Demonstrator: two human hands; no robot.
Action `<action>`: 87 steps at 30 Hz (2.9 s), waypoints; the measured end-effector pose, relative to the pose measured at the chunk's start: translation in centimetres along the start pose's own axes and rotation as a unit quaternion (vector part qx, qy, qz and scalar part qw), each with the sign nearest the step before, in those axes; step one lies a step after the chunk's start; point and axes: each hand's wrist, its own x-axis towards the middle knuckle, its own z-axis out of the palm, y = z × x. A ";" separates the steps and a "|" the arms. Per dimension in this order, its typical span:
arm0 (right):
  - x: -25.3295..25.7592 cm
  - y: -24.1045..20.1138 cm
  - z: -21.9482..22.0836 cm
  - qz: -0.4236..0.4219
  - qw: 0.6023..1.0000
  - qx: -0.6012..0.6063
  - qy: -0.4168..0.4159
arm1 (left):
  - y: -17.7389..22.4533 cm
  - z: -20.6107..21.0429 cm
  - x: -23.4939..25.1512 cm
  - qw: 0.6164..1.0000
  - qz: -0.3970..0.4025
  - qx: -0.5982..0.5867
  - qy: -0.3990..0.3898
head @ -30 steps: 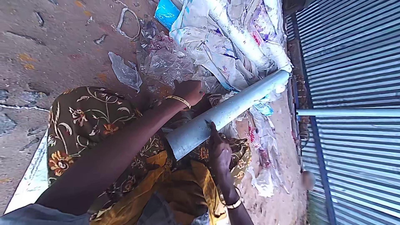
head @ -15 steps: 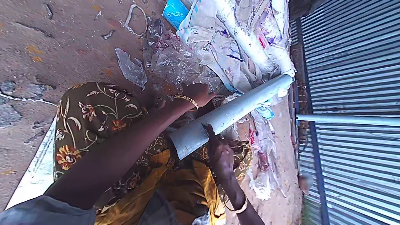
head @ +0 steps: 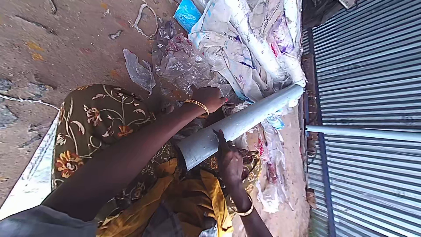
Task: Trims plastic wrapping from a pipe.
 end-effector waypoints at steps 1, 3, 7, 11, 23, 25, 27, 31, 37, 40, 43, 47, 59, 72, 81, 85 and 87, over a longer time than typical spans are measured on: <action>-0.2 0.1 0.1 0.004 1.000 0.010 -0.001 | 0.1 0.1 0.1 1.000 0.001 0.000 0.002; 0.4 0.7 0.3 0.033 0.999 0.015 0.009 | 0.1 0.0 0.1 1.000 0.003 0.000 0.007; -0.8 0.6 1.6 0.008 0.997 0.027 0.065 | -0.2 0.2 0.0 1.000 -0.003 -0.007 -0.004; -0.2 1.5 1.9 0.072 0.994 0.045 0.071 | -0.2 0.6 0.2 0.999 -0.011 -0.005 -0.029; -3.1 0.1 1.7 -0.043 0.996 0.061 0.055 | -0.1 0.8 0.8 0.999 -0.001 -0.023 -0.025; 0.0 0.7 -1.4 0.005 0.998 -0.008 -0.068 | 0.0 0.6 0.6 0.999 -0.001 -0.029 -0.018; 4.5 1.7 -3.8 0.059 0.981 -0.096 -0.159 | -0.1 0.6 0.4 0.999 -0.002 -0.026 -0.021; 5.9 -0.6 -6.1 -0.015 0.950 -0.162 -0.265 | 0.0 0.1 0.1 1.000 -0.005 -0.025 -0.016; 8.0 0.4 -5.2 0.029 0.949 -0.189 -0.249 | -0.1 -0.3 -0.1 0.999 0.006 -0.035 -0.001; 5.9 -2.0 -5.4 -0.037 0.935 -0.204 -0.289 | -0.3 -0.7 -0.1 0.999 0.007 -0.037 0.009; 6.1 -2.1 -5.4 -0.019 0.935 -0.202 -0.290 | -0.1 -0.6 0.2 0.999 0.013 -0.037 0.006; 5.9 -2.3 -5.3 -0.028 0.932 -0.228 -0.282 | -0.4 -0.7 -0.4 0.999 0.006 -0.028 0.019; 1.0 3.1 0.4 -0.083 0.990 -0.098 0.057 | 0.1 -0.2 0.1 1.000 0.003 -0.005 0.017; 0.3 2.5 0.2 -0.067 0.993 -0.090 0.036 | 0.2 -0.2 -0.6 1.000 0.005 0.000 0.006; 0.8 1.5 -1.1 -0.079 0.990 -0.116 -0.024 | 0.3 -0.4 -0.5 1.000 0.009 0.002 0.014; 3.0 1.4 -1.9 -0.001 0.986 -0.140 -0.095 | 0.2 -0.4 -0.9 1.000 0.012 0.001 0.008; 0.8 -0.2 -1.9 -0.082 0.984 -0.137 -0.080 | 0.2 -0.5 -0.8 1.000 0.014 0.003 0.008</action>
